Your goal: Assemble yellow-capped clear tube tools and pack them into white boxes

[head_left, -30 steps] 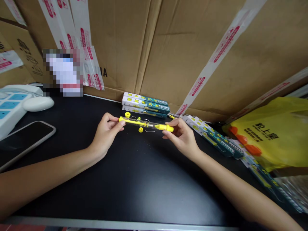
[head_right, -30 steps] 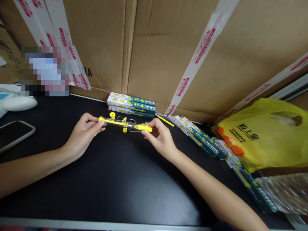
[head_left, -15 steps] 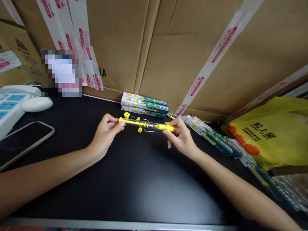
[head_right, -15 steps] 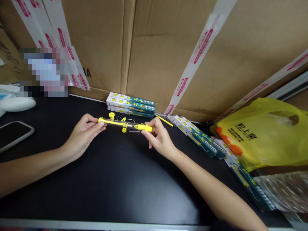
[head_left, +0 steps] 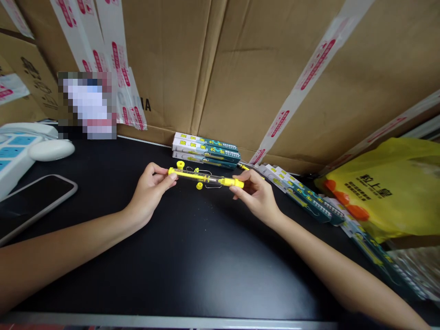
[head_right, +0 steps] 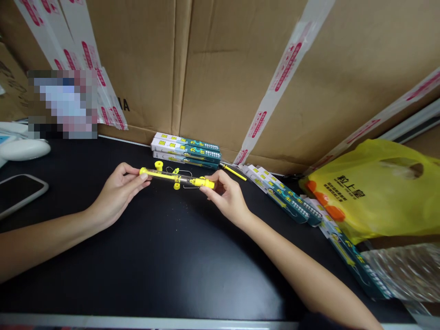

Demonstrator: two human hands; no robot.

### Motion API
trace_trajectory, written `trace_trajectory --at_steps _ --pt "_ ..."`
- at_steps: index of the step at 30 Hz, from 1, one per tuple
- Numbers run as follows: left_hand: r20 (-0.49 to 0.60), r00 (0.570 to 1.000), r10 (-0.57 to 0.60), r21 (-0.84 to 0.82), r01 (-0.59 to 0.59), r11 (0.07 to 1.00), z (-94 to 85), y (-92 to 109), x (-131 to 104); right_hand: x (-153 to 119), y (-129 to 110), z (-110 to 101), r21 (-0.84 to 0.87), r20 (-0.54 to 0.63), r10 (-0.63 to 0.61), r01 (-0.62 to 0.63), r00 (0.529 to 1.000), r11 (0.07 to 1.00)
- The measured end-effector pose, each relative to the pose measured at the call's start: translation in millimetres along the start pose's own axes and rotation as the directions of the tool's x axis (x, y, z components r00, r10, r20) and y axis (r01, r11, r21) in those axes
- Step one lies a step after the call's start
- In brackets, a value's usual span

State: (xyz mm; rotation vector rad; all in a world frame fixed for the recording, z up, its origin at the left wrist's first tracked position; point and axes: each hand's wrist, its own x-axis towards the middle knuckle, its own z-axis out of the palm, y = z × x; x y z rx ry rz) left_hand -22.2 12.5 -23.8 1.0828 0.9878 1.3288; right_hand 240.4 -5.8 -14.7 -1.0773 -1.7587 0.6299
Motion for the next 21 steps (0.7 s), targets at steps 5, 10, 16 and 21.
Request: trace_trajectory --at_steps 5,10,16,21 --pt "-0.002 1.0 -0.008 -0.004 0.008 1.0 -1.2 -1.4 0.9 -3.0 -0.2 1.7 0.052 0.067 0.054 -0.058 0.996 0.997" --pt "-0.006 1.0 -0.014 0.002 0.014 1.0 -1.7 -0.9 2.7 -1.3 -3.4 2.6 0.113 0.071 0.049 -0.057 0.996 0.992" --pt "0.011 1.0 -0.02 -0.019 0.021 1.0 -1.3 2.0 5.7 1.3 -6.3 -2.0 -0.044 0.007 -0.057 0.057 0.998 0.997" --pt "0.126 0.99 0.06 0.143 -0.078 0.987 -5.2 0.9 13.0 2.7 -15.9 -8.7 -0.23 0.039 -0.226 0.229 0.973 0.946"
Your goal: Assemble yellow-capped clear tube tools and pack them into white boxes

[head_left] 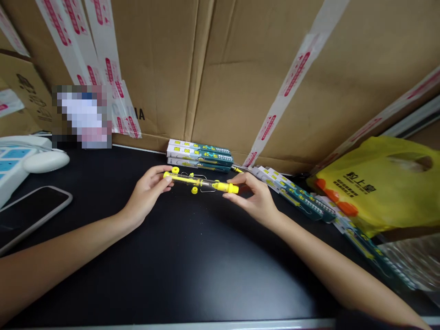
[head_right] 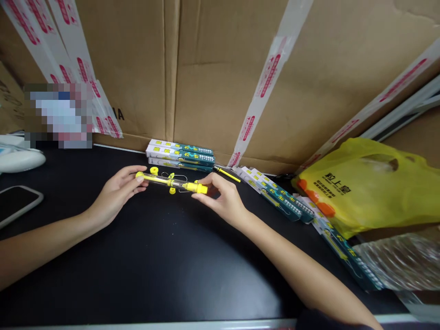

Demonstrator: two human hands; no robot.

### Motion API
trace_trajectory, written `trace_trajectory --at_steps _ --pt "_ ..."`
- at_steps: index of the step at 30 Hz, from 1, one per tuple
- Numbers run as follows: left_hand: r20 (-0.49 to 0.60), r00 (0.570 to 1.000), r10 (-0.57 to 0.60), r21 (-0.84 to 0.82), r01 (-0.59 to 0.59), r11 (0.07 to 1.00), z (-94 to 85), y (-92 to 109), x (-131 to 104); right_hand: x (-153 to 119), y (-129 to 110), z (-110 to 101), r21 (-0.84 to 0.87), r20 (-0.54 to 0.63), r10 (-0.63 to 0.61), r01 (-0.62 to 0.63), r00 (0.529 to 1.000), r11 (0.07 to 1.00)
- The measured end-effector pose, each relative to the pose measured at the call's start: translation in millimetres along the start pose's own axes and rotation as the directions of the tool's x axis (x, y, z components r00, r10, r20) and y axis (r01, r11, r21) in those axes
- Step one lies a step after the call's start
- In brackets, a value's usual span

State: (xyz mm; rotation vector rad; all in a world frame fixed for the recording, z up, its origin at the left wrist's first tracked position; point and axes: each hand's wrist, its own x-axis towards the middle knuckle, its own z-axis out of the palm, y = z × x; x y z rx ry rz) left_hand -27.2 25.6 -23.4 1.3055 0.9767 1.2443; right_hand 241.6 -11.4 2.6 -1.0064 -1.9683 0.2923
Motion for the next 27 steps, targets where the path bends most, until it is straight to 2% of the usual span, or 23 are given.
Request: trace_trajectory --at_steps 5,8,12,15,17,18,22,27 --pt "0.117 0.976 0.185 0.321 -0.213 0.923 -7.0 -2.0 4.6 1.6 -9.3 -3.9 -0.052 0.007 -0.088 0.088 0.996 0.995" --pt "0.161 0.957 0.242 0.463 -0.29 0.838 -10.8 1.1 4.3 1.9 -12.6 -4.6 -0.024 0.011 -0.079 0.079 0.997 0.997" --pt "0.242 0.923 0.299 0.569 -0.385 0.726 -14.1 8.9 4.0 4.0 -15.7 -7.3 0.038 0.01 -0.039 0.039 0.999 0.999" --pt "0.377 0.868 0.323 0.619 -0.495 0.609 -11.4 15.4 0.9 6.0 -16.6 -9.4 0.099 0.037 0.018 -0.021 0.999 0.995" --pt "0.509 0.814 0.28 0.635 -0.575 0.516 -4.3 19.7 -5.2 6.7 -16.5 -8.9 0.151 0.072 0.057 -0.067 0.996 0.986" --pt "0.546 0.803 0.24 0.636 -0.584 0.504 0.9 21.7 -9.4 6.6 -16.4 -7.8 0.18 0.087 0.072 -0.087 0.994 0.98" --pt "0.603 0.796 0.05 0.601 -0.494 0.628 24.7 30.1 -26.7 4.3 -19.9 0.3 0.327 0.202 0.093 -0.157 0.975 0.932" --pt "0.602 0.796 0.067 0.506 -0.445 0.739 37.9 40.7 -38.3 2.9 -29.4 2.0 0.523 0.315 0.091 -0.253 0.945 0.814"
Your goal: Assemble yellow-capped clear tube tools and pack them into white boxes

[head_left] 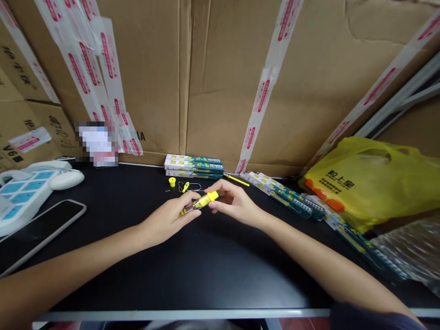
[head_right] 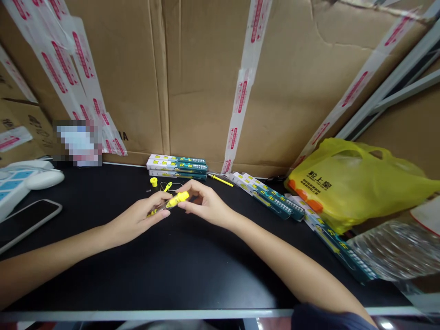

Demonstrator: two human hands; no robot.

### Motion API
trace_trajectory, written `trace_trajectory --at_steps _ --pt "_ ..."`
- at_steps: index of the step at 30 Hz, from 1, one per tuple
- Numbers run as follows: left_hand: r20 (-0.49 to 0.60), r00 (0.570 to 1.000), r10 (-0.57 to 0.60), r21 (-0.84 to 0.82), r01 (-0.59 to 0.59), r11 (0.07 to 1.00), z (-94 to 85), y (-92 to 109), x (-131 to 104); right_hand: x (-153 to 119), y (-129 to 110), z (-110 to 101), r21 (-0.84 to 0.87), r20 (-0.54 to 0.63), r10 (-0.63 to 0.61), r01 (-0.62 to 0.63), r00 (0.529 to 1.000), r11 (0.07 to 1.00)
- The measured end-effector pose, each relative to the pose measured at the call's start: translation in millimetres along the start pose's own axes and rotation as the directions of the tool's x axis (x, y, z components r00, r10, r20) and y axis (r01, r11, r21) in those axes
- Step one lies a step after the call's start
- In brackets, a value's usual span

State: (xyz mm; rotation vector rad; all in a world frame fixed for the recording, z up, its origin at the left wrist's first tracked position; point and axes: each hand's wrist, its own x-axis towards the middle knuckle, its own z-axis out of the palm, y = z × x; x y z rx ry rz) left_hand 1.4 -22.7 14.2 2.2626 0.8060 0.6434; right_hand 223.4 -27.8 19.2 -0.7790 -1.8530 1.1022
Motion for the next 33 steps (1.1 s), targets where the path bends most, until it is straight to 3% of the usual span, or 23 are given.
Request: trace_trajectory --at_steps 11,15,17,19,22,25,27,30,33 --pt "-0.112 0.993 -0.035 0.085 0.044 0.995 9.9 8.5 -12.3 -1.4 -3.8 0.9 0.047 0.059 -0.013 0.01 0.998 0.999" --pt "-0.164 0.981 -0.1 -0.065 0.091 0.994 10.4 5.6 -11.7 2.8 1.3 1.5 0.041 0.021 -0.044 0.043 0.999 0.998" --pt "-0.162 0.963 -0.214 -0.267 0.166 0.949 9.4 0.8 -9.5 6.0 12.5 -3.4 -0.06 -0.076 -0.078 0.073 0.994 0.996" --pt "-0.146 0.943 -0.298 -0.447 0.206 0.87 8.4 -6.2 -6.5 8.2 28.9 -10.1 -0.316 -0.149 -0.115 0.062 0.982 0.947" --pt "-0.129 0.934 -0.334 -0.568 0.207 0.797 8.2 -16.6 -3.0 8.9 52.0 -15.7 -0.665 -0.07 -0.155 0.07 0.985 0.744" --pt "-0.121 0.929 -0.351 -0.559 0.228 0.797 9.4 -20.6 -3.8 9.6 56.6 -10.1 -0.762 0.032 -0.161 0.128 0.986 0.635" --pt "-0.139 0.938 -0.319 -0.493 0.214 0.843 9.8 -18.5 -6.6 11.6 47.4 -1.1 -0.697 0.02 -0.183 0.145 0.983 0.702" --pt "-0.188 0.964 -0.188 -0.31 0.123 0.943 8.5 -12.2 -11.0 16.5 26.8 13.5 -0.398 -0.029 -0.161 0.136 0.987 0.907" --pt "-0.203 0.973 -0.108 -0.188 0.07 0.98 6.4 -7.5 -12.8 20.7 15.5 22.5 -0.218 0.012 -0.135 0.134 0.991 0.967"
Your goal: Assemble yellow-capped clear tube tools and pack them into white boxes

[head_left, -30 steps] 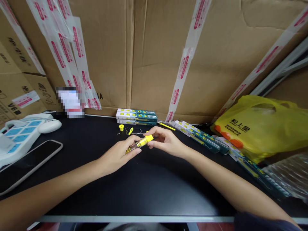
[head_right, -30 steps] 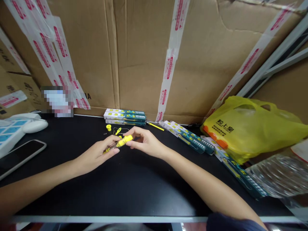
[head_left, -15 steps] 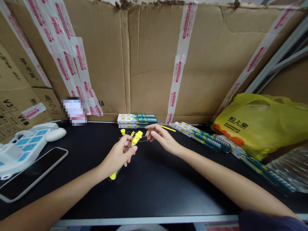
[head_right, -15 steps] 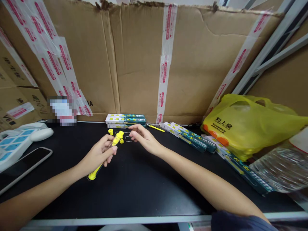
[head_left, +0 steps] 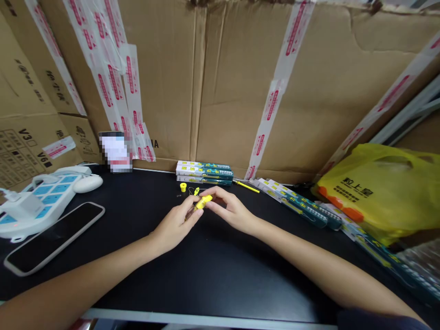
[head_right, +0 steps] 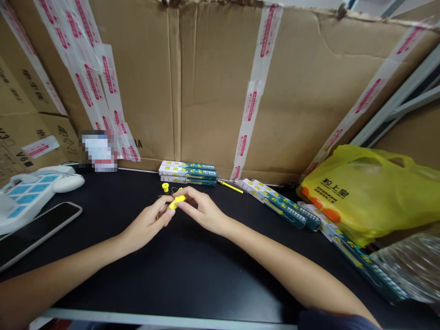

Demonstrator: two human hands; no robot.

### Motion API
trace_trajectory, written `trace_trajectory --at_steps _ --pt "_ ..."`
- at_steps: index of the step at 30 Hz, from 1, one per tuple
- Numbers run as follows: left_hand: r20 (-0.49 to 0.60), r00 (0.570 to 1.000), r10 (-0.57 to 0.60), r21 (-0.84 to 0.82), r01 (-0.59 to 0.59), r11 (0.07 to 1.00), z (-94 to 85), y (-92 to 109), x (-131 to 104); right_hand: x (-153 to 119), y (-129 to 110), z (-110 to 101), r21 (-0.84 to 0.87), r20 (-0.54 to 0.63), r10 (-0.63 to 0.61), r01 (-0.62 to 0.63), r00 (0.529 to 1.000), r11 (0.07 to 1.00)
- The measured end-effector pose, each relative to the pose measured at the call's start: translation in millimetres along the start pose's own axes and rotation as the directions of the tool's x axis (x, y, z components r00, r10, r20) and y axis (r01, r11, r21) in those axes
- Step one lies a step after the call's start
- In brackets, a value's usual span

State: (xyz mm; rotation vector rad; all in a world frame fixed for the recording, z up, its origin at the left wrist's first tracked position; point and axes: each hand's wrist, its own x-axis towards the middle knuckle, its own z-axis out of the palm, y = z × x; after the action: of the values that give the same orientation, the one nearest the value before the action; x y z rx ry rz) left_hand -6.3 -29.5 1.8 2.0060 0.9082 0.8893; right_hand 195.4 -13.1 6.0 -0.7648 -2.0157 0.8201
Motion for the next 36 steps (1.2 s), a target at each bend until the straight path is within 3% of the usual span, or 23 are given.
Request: trace_trajectory --at_steps 6,10,12,14,17,18,20,24,29,31,36 --pt "0.06 0.997 -0.039 -0.038 0.041 0.998 -0.1 0.9 2.0 0.2 5.5 3.1 0.1 0.002 0.053 -0.052 0.999 0.994" --pt "0.074 0.99 -0.118 -0.129 0.127 0.984 0.0 -6.7 3.5 2.2 14.0 -8.0 0.08 0.042 0.044 -0.047 0.998 0.996" --pt "0.078 0.982 -0.174 -0.199 0.186 0.962 0.0 -13.1 5.2 3.8 22.7 -18.9 -0.038 0.018 0.045 -0.044 0.999 0.998" --pt "0.076 0.973 -0.216 -0.275 0.229 0.934 0.0 -18.7 8.8 5.8 32.4 -30.0 -0.324 0.01 0.04 -0.035 0.999 0.945" --pt "0.101 0.964 -0.247 -0.358 0.267 0.895 -0.4 -19.8 20.5 12.5 40.2 -39.5 -0.718 0.232 0.133 0.077 0.964 0.692" --pt "0.113 0.962 -0.247 -0.36 0.272 0.893 -0.9 -17.7 26.2 16.2 40.1 -39.9 -0.769 0.295 0.192 0.114 0.936 0.629" --pt "0.116 0.965 -0.235 -0.337 0.261 0.905 -2.1 -11.0 39.5 25.3 37.1 -37.2 -0.797 0.354 0.267 0.139 0.896 0.587" --pt "0.088 0.981 -0.171 -0.262 0.189 0.946 -3.2 -1.7 64.6 41.2 29.9 -28.2 -0.811 0.376 0.36 0.115 0.854 0.574" --pt "0.019 0.986 -0.165 -0.296 0.163 0.941 2.9 -16.9 72.2 36.4 21.5 -32.1 -0.815 0.376 0.408 0.087 0.832 0.572" --pt "0.01 0.984 -0.179 -0.297 0.174 0.939 6.0 -24.2 69.0 31.2 15.5 -39.7 -0.79 0.369 0.39 0.064 0.844 0.61" --pt "0.053 0.979 -0.196 -0.33 0.202 0.922 12.2 -25.8 60.9 29.2 -1.9 -63.6 -0.524 0.278 0.214 -0.039 0.936 0.851"
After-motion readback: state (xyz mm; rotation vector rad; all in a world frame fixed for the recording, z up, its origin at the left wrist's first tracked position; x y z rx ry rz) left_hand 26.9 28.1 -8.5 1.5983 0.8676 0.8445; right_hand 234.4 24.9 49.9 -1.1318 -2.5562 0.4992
